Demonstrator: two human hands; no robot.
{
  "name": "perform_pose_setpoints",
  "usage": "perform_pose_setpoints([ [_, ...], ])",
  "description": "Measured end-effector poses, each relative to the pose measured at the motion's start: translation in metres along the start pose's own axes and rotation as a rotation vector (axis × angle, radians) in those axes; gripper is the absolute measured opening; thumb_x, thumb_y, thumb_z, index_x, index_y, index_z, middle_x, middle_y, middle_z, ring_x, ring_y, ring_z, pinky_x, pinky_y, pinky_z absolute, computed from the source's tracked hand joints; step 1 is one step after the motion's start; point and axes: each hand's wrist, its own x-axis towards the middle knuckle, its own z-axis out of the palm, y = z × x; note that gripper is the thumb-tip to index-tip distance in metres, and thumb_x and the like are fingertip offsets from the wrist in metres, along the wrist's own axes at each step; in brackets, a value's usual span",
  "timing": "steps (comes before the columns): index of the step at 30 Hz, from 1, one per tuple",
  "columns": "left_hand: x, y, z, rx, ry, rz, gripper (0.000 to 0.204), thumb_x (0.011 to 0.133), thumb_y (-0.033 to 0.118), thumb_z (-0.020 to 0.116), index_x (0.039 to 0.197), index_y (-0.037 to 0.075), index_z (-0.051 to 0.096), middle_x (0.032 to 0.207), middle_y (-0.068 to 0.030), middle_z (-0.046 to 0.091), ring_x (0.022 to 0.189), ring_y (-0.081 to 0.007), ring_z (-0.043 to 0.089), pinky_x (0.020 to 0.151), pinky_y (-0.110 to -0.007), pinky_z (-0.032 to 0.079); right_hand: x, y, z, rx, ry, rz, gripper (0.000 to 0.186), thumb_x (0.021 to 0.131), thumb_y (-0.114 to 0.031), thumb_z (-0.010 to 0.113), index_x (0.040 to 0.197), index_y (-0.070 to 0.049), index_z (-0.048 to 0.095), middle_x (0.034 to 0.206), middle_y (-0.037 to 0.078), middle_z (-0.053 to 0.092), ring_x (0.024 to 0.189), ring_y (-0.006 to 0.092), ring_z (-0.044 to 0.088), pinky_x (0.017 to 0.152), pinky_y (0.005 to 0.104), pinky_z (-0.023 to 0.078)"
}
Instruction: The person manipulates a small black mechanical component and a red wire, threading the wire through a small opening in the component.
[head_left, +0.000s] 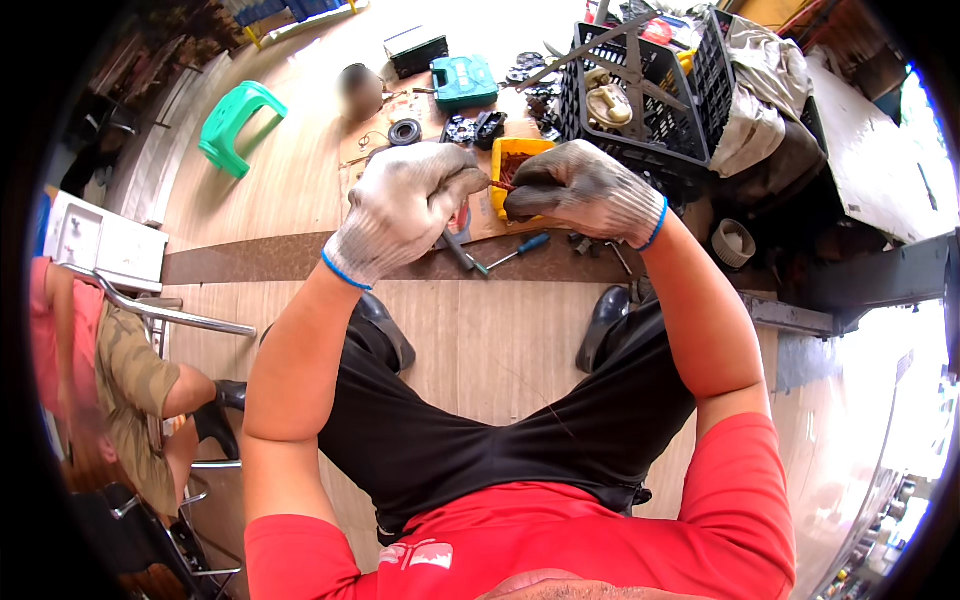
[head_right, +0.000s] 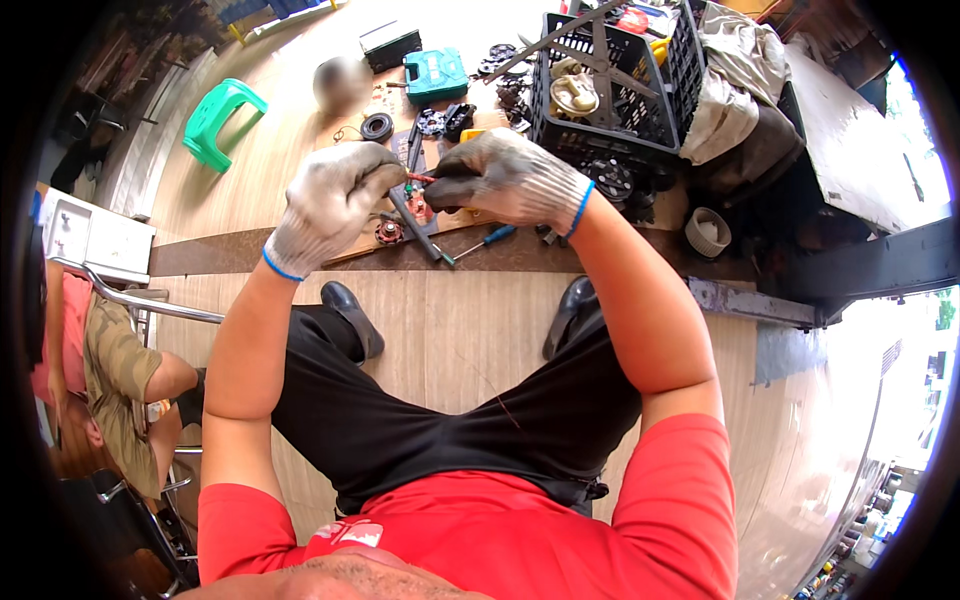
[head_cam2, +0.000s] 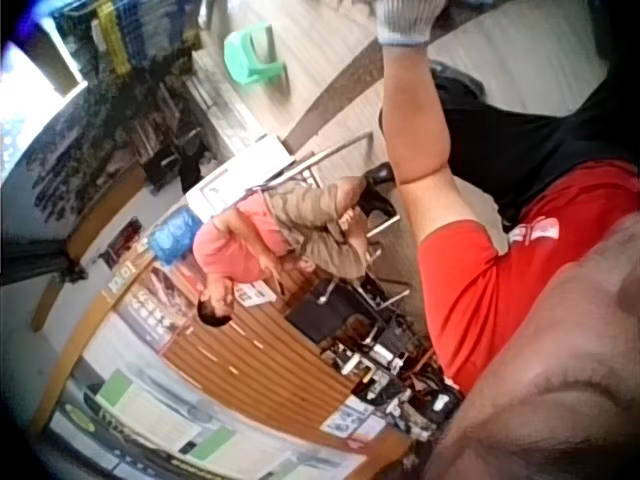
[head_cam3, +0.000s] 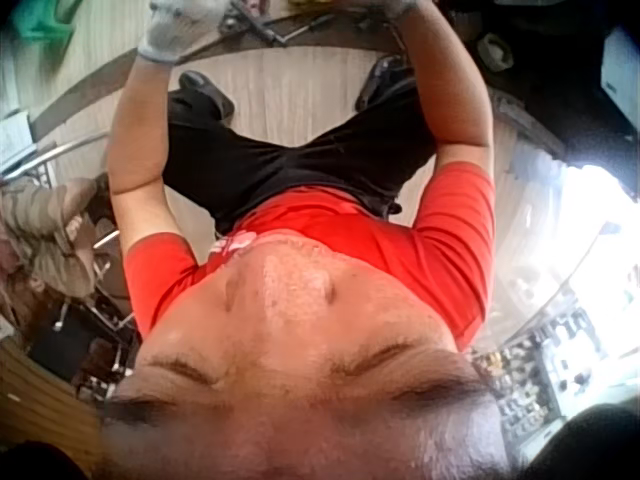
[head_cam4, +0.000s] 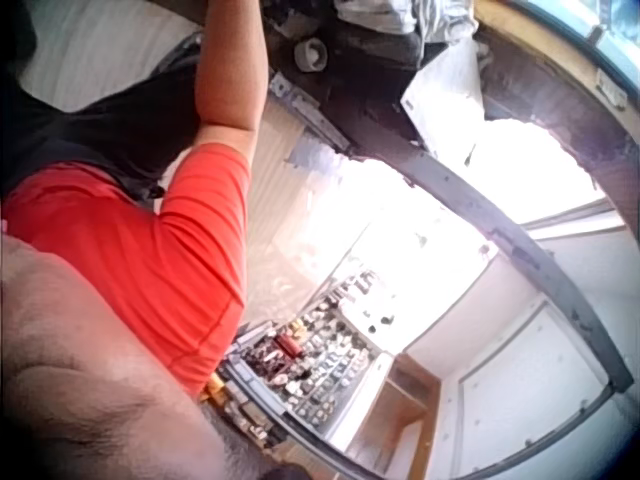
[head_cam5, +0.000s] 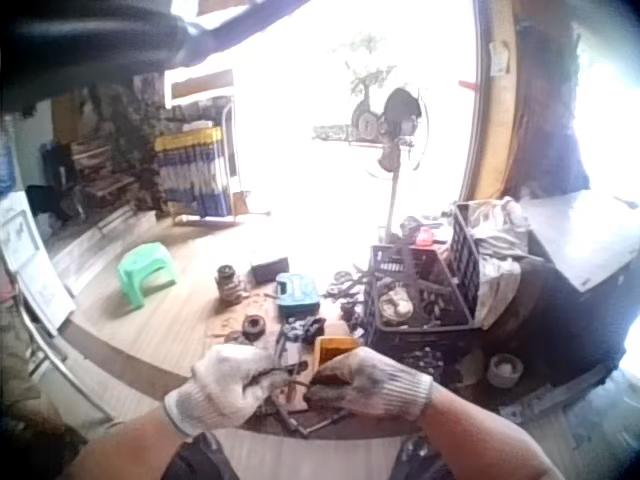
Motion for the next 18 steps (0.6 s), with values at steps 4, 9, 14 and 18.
perform_pose_setpoints([
  [4,0.003,0.003,-0.004,-0.063,-0.036,-0.146,0.023,0.099,0.019,0.062,0.098,-0.001,0.073,0.083,-0.0181,0.070,0.075,-0.0302,0.068,0.071,-0.037,0.053,0.003,-0.005,-0.001,-0.063,0.019,0.040,0.025,0.093,-0.022,0.077,0.103,0.000,0.075,0.088,0.011,0.074,0.077,0.0129,0.066,0.074,0.0319,0.055],
  [9,0.006,-0.006,-0.004,0.076,0.038,-0.254,0.033,0.101,0.031,0.061,0.103,0.001,0.074,0.085,-0.0188,0.071,0.078,-0.0315,0.070,0.076,-0.040,0.053,0.011,0.029,0.006,0.150,0.254,0.049,0.031,0.102,-0.027,0.068,0.118,-0.001,0.073,0.098,0.014,0.077,0.085,0.0156,0.071,0.078,0.0308,0.058],
  [14,0.004,-0.013,-0.009,0.110,0.033,-0.277,0.036,0.101,0.034,0.060,0.106,0.002,0.075,0.084,-0.0195,0.070,0.079,-0.0327,0.069,0.076,-0.042,0.052,0.006,0.036,-0.009,0.088,0.409,0.100,0.035,0.105,-0.032,0.064,0.127,-0.006,0.072,0.109,0.010,0.078,0.093,0.0167,0.073,0.084,0.0292,0.060],
  [18,0.002,-0.010,-0.007,0.096,0.018,-0.270,0.036,0.101,0.034,0.060,0.101,0.001,0.074,0.081,-0.0204,0.068,0.076,-0.0328,0.068,0.074,-0.042,0.051,0.002,0.015,0.000,0.144,0.206,0.031,0.037,0.098,-0.030,0.074,0.124,-0.005,0.072,0.110,0.011,0.078,0.093,0.0169,0.074,0.085,0.0308,0.060],
])
